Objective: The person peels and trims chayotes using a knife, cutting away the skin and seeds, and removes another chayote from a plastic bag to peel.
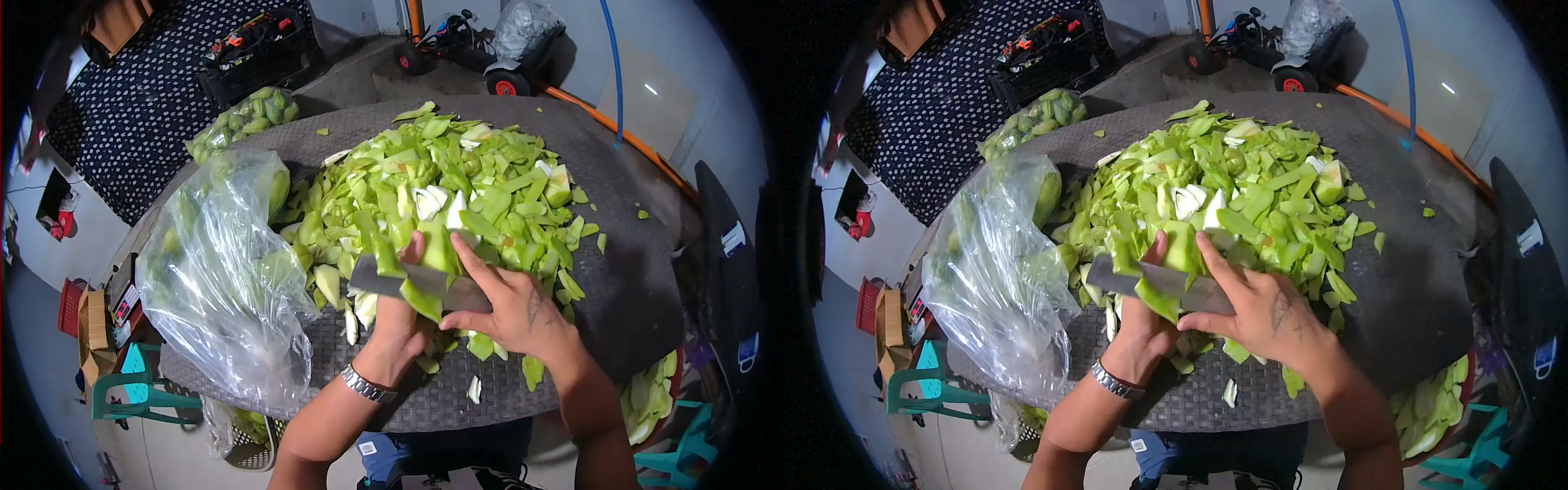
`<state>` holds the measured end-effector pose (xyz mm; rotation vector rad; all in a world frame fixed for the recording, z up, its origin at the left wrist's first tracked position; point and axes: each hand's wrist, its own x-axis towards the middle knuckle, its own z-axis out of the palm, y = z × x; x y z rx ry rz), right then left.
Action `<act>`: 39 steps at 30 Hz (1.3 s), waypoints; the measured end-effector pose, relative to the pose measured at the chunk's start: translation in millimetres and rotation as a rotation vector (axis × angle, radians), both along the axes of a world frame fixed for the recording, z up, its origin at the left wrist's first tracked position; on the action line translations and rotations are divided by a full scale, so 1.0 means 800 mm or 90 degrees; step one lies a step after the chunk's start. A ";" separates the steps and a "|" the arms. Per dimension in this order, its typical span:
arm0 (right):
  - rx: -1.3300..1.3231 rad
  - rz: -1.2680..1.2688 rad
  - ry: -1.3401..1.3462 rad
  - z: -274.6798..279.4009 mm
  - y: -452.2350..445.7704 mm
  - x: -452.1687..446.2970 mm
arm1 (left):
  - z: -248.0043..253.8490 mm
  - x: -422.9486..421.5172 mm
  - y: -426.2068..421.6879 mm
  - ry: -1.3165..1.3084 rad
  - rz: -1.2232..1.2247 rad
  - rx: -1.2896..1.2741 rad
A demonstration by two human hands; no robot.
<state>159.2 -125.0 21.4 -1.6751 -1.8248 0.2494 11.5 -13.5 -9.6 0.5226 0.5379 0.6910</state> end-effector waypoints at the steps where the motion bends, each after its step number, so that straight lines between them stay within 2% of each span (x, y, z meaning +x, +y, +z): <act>1: -0.005 -0.002 0.003 0.002 -0.001 0.002 | 0.004 -0.001 0.000 0.002 -0.024 0.012; 3: -0.011 -0.006 0.011 0.007 -0.003 0.005 | -0.001 0.000 0.001 -0.011 -0.025 0.017; 6: 0.077 0.039 -0.012 0.005 -0.003 -0.005 | -0.003 -0.001 -0.002 -0.028 -0.019 0.021; 8: -0.018 0.027 0.064 0.009 -0.005 -0.011 | -0.002 -0.007 -0.002 -0.021 -0.036 0.061; 9: -0.064 0.020 0.101 0.010 -0.005 -0.012 | -0.007 -0.005 0.002 -0.014 -0.053 0.023; 12: 0.072 0.016 -0.057 0.004 0.001 -0.001 | 0.004 -0.003 -0.002 -0.002 -0.059 0.074; 15: 0.118 0.019 -0.083 0.006 0.003 0.007 | 0.013 0.000 -0.006 0.031 -0.029 0.069; 17: 0.079 -0.007 -0.048 0.011 0.002 0.018 | 0.009 0.005 -0.009 0.080 0.020 0.076; 19: -0.055 -0.058 0.065 0.020 -0.003 0.030 | 0.028 -0.006 -0.013 0.071 -0.076 0.090; 21: -0.085 -0.095 0.176 0.025 -0.003 0.045 | 0.031 -0.010 -0.008 0.102 -0.159 0.108; 22: -0.100 -0.111 0.230 0.025 -0.004 0.050 | 0.032 -0.008 -0.009 0.094 -0.145 0.078; 23: -0.188 -0.127 0.368 0.022 -0.005 0.052 | 0.035 -0.004 -0.009 0.083 -0.131 0.051; 26: -0.361 -0.156 0.528 0.040 -0.006 0.037 | 0.031 -0.002 -0.007 0.047 -0.110 -0.007; 27: -0.247 -0.136 0.447 0.024 -0.003 0.023 | 0.032 -0.002 -0.007 0.036 -0.095 -0.025; 29: -0.194 -0.080 0.297 0.026 -0.007 0.011 | 0.016 -0.004 -0.007 0.052 -0.043 -0.015; 31: -0.162 -0.017 0.209 0.020 -0.007 0.004 | -0.005 -0.007 0.002 0.003 -0.067 -0.008; 33: 0.002 0.017 0.039 0.008 -0.004 -0.002 | -0.009 -0.009 0.007 -0.012 -0.116 0.015; 36: -0.033 0.028 0.059 0.010 -0.008 -0.009 | -0.025 -0.016 0.012 -0.247 -0.180 -0.053; 37: -0.044 0.021 0.055 0.011 -0.009 -0.010 | -0.023 -0.013 0.010 -0.131 -0.133 -0.042; 39: -0.015 0.019 0.016 0.013 -0.007 -0.009 | -0.015 -0.012 0.010 -0.106 -0.132 -0.011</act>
